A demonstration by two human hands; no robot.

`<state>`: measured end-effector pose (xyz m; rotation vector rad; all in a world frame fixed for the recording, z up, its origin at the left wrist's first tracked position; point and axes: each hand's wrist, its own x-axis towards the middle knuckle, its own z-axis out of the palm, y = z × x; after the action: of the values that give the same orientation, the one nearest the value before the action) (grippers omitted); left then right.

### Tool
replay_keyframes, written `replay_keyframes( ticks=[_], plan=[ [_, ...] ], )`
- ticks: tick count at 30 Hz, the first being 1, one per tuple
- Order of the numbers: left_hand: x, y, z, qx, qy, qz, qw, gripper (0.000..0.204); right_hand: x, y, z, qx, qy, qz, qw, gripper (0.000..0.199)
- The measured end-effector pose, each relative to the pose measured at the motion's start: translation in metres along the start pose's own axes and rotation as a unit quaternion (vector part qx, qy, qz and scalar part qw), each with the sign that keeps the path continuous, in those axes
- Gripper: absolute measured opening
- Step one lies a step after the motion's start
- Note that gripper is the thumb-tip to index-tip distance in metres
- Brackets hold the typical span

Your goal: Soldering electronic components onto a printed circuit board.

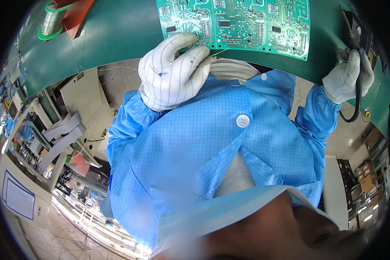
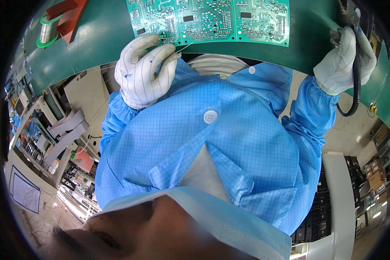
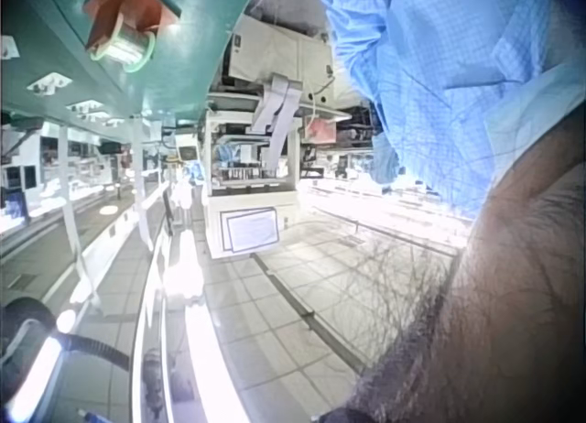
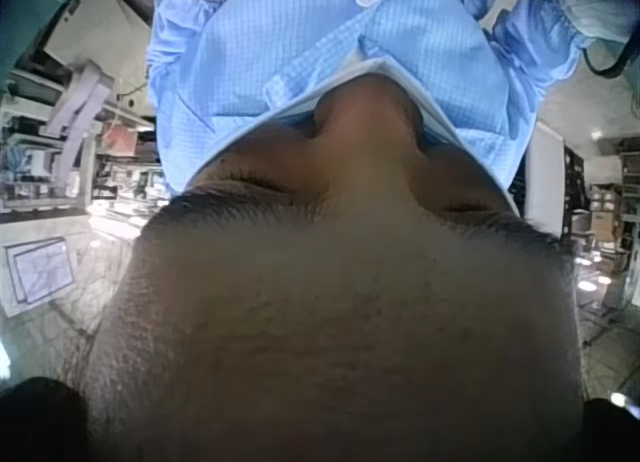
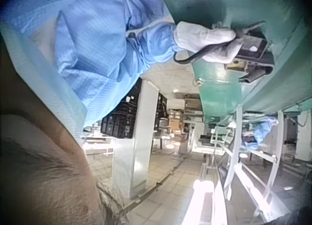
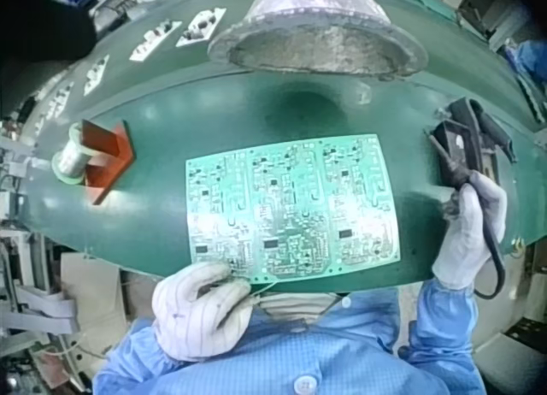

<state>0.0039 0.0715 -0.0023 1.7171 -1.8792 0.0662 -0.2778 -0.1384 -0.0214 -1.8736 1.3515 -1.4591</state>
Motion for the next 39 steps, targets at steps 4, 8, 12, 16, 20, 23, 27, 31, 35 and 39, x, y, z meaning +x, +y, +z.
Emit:
replay_keyframes(
  ticks=[4, 8, 12, 16, 20, 23, 27, 31, 35, 39],
  plan=[
    [0.0, -0.001, 0.002, -0.008, 0.011, -0.003, 1.0, 0.029, 0.001, -0.001, 0.004, 0.053, 0.001, -0.007, 0.999, 0.019],
    [0.002, -0.006, -0.003, -0.003, 0.029, -0.01, 1.0, 0.027, 0.0, -0.001, 0.002, -0.024, -0.013, -0.047, 0.999, 0.018],
    [0.007, -0.01, -0.013, -0.002, 0.006, -0.05, 0.999, 0.019, -0.001, -0.006, 0.004, 0.039, -0.042, -0.044, 0.997, 0.021],
    [0.012, -0.038, -0.006, 0.007, 0.07, -0.089, 0.994, 0.016, -0.006, -0.029, 0.009, 0.121, -0.136, 0.078, 0.98, 0.029],
    [0.029, -0.033, -0.006, -0.092, 0.053, -0.384, 0.917, 0.018, -0.01, -0.026, 0.016, 0.043, -0.204, 0.051, 0.977, 0.029],
    [0.045, -0.032, -0.012, -0.255, 0.061, -0.451, 0.853, 0.015, -0.016, -0.028, 0.014, 0.027, -0.242, 0.046, 0.969, 0.027],
    [0.034, -0.056, 0.032, -0.895, 0.175, -0.181, 0.368, 0.02, -0.014, -0.026, 0.021, 0.012, -0.263, 0.011, 0.965, 0.027],
    [0.057, -0.046, 0.017, -0.774, 0.107, -0.258, 0.569, 0.028, -0.001, -0.002, 0.002, -0.22, -0.217, -0.277, 0.91, 0.022],
    [0.071, -0.043, 0.018, -0.684, 0.084, -0.299, 0.66, 0.032, 0.0, 0.011, 0.001, -0.152, -0.141, -0.24, 0.948, 0.024],
    [0.076, -0.043, 0.023, -0.693, 0.076, -0.296, 0.653, 0.032, 0.003, 0.01, 0.002, -0.066, -0.12, -0.176, 0.975, 0.028]
  ],
)
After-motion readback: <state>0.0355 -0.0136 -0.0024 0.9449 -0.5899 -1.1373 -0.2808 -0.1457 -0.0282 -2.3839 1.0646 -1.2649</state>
